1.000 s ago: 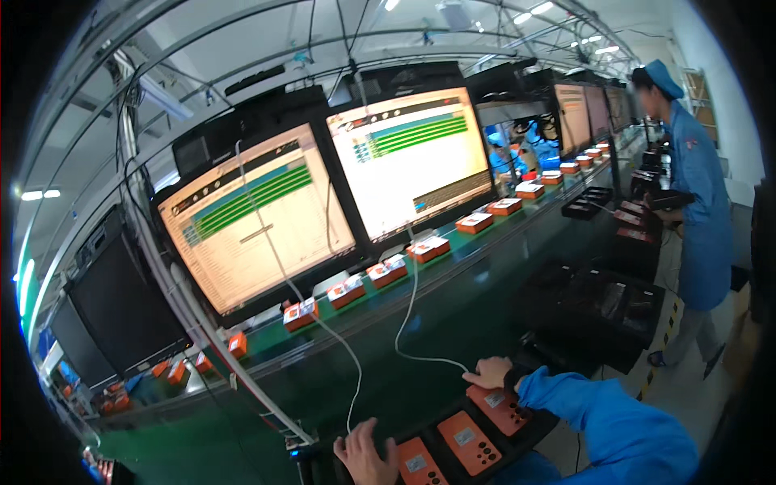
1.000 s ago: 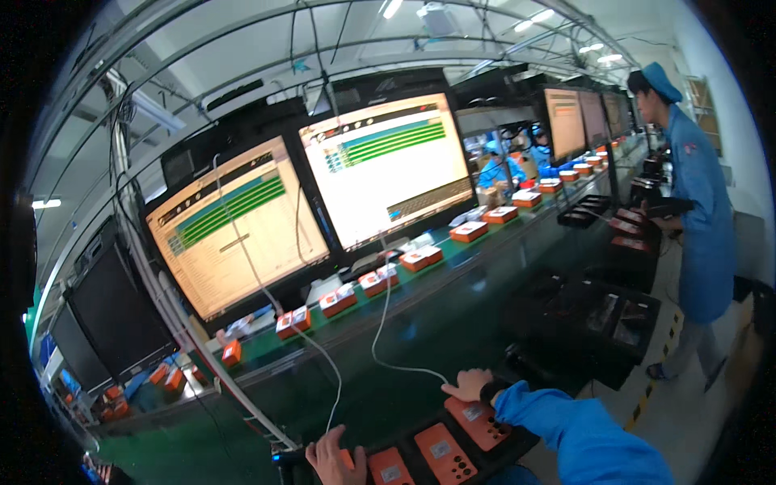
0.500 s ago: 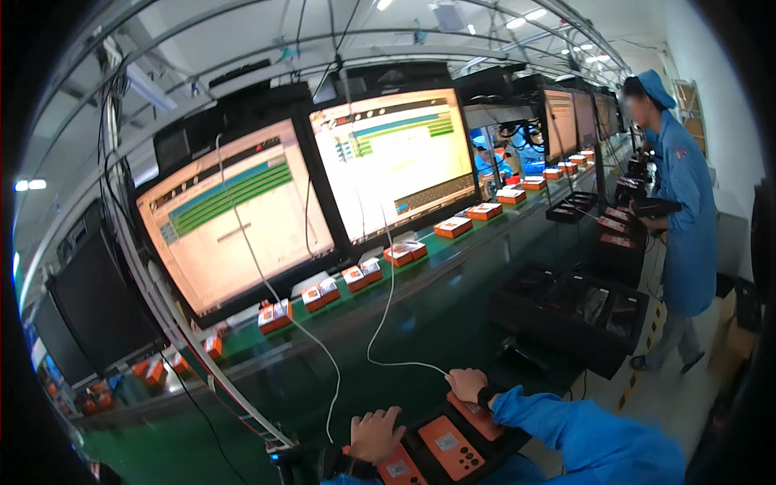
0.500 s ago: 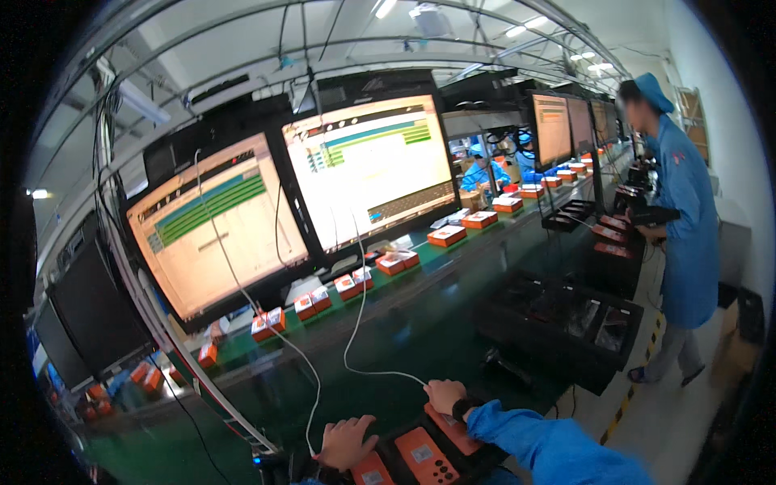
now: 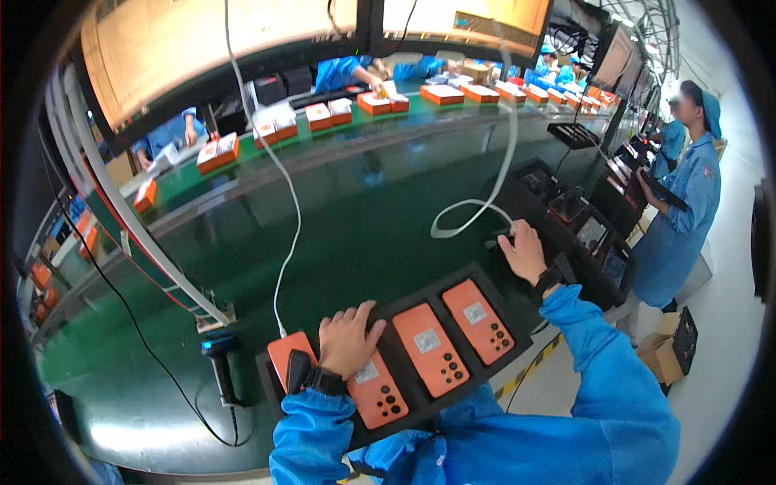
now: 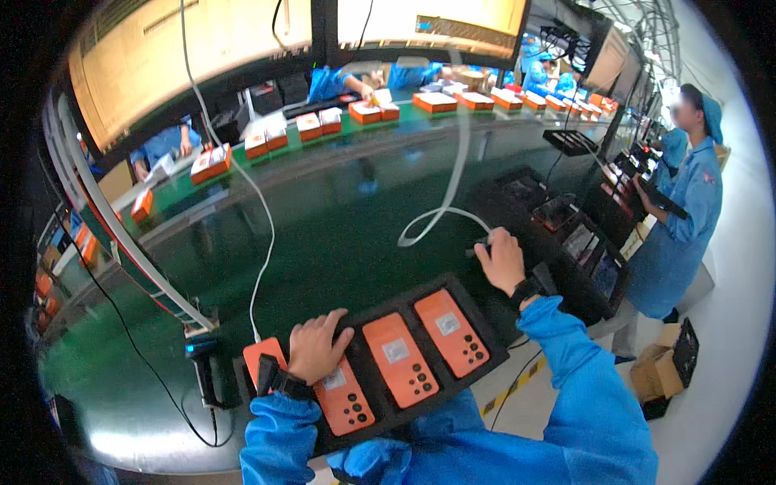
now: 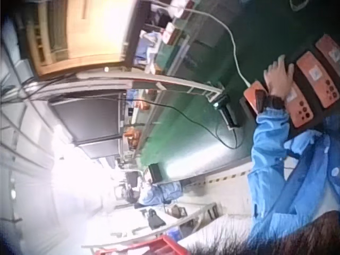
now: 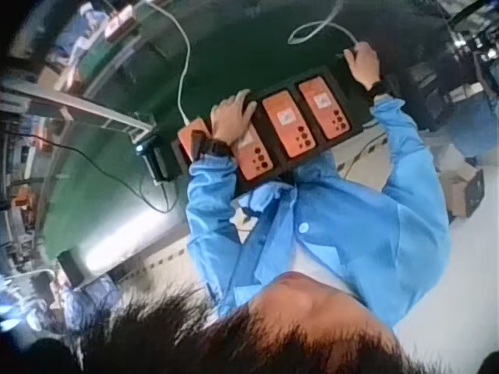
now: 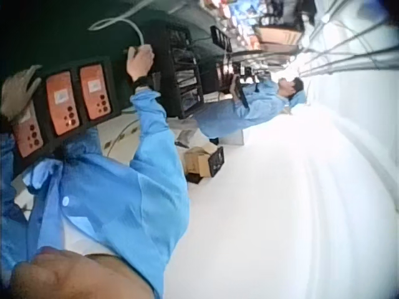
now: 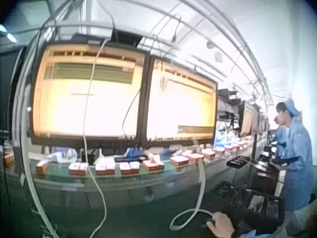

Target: Scanning barcode labels and connecting smartphones to testing cables on an assembly line.

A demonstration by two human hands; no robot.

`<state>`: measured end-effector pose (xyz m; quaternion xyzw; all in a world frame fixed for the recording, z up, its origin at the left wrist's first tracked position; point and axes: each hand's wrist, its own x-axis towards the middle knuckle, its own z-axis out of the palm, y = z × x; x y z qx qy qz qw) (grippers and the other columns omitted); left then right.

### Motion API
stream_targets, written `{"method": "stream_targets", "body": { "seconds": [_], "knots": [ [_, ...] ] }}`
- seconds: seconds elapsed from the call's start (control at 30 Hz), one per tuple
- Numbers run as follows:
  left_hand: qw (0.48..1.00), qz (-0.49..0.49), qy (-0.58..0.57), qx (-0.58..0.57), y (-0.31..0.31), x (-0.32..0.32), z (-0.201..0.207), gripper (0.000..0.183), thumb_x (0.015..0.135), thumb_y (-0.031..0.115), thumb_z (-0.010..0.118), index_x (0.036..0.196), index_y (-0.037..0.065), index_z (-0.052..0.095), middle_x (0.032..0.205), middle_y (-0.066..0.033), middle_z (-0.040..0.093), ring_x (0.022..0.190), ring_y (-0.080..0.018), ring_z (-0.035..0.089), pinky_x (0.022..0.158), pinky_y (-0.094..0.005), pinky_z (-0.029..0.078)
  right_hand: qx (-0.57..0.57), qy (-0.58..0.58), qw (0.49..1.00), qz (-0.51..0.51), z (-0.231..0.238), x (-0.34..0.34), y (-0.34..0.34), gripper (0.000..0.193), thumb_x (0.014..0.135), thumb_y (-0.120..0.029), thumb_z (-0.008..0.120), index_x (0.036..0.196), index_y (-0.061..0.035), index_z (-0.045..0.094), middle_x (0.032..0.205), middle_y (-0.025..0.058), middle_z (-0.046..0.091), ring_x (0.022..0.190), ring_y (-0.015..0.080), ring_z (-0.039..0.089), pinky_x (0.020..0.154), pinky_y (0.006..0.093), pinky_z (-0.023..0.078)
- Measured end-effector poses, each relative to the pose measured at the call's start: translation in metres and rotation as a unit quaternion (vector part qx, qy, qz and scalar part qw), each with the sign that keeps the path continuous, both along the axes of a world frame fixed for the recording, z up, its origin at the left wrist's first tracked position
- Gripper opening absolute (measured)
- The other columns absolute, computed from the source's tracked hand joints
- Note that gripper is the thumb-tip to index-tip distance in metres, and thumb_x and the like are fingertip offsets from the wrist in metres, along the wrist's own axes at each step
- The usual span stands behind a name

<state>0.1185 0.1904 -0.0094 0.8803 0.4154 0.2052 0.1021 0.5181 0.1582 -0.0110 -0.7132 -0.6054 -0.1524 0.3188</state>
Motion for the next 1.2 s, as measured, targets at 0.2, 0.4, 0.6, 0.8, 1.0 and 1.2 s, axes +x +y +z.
{"method": "stream_targets", "body": {
  "seconds": [0.2,0.4,0.6,0.8,1.0,1.2],
  "knots": [
    [1.0,0.003,0.004,-0.017,-0.003,-0.005,-0.005,0.037,0.087,0.036,0.055,0.113,0.011,0.057,0.092,-0.0113,0.065,0.085,-0.0303,0.063,0.074,-0.0435,0.045,-0.231,0.537,0.812,0.014,-0.004,0.038,-0.008,0.045,0.079,-0.008,0.067,0.115,-0.004,0.04,0.091,0.0088,0.055,0.066,0.0159,0.059,0.05,0.0299,0.051],
    [1.0,-0.004,-0.014,-0.023,-0.003,-0.006,-0.003,0.034,0.086,0.034,0.056,0.11,0.01,0.058,0.089,-0.0098,0.064,0.085,-0.0287,0.062,0.073,-0.0418,0.045,-0.173,0.721,0.655,0.148,0.08,-0.044,-0.077,0.042,0.086,-0.014,0.054,0.125,-0.0032,0.045,0.103,0.0081,0.058,0.068,0.0097,0.053,0.046,0.0189,0.044],
    [0.999,-0.027,-0.017,-0.034,0.001,-0.005,-0.006,0.033,0.085,0.033,0.058,0.107,0.009,0.058,0.087,-0.0094,0.064,0.083,-0.028,0.062,0.071,-0.0417,0.045,-0.279,0.744,0.591,0.136,0.068,-0.136,-0.14,0.039,0.086,-0.01,0.059,0.122,-0.0066,0.043,0.097,0.0092,0.058,0.067,0.0145,0.058,0.046,0.0247,0.047],
    [0.999,-0.008,-0.023,-0.023,-0.004,-0.011,-0.008,0.033,0.084,0.033,0.059,0.107,0.009,0.058,0.088,-0.01,0.064,0.084,-0.0288,0.063,0.072,-0.0416,0.046,-0.291,0.774,0.539,0.16,0.053,-0.172,-0.14,0.037,0.091,-0.013,0.057,0.124,-0.0104,0.04,0.101,0.0072,0.056,0.068,0.0137,0.056,0.047,0.0249,0.047],
    [0.999,-0.019,-0.043,-0.002,-0.003,-0.008,-0.007,0.032,0.084,0.033,0.058,0.105,0.009,0.059,0.085,-0.0099,0.063,0.079,-0.0296,0.062,0.07,-0.0419,0.045,-0.291,0.758,0.565,0.149,0.057,-0.167,-0.144,0.033,0.091,-0.015,0.058,0.12,-0.011,0.043,0.096,0.005,0.055,0.067,0.0142,0.056,0.047,0.0256,0.046],
    [0.999,-0.022,-0.042,-0.018,-0.001,-0.011,-0.008,0.033,0.085,0.033,0.057,0.106,0.008,0.059,0.086,-0.0114,0.064,0.08,-0.0315,0.062,0.07,-0.0425,0.045,-0.281,0.768,0.554,0.157,0.057,-0.171,-0.143,0.03,0.091,-0.017,0.058,0.117,-0.0115,0.044,0.094,0.0046,0.054,0.066,0.0132,0.055,0.047,0.0246,0.046]
  ]
}}
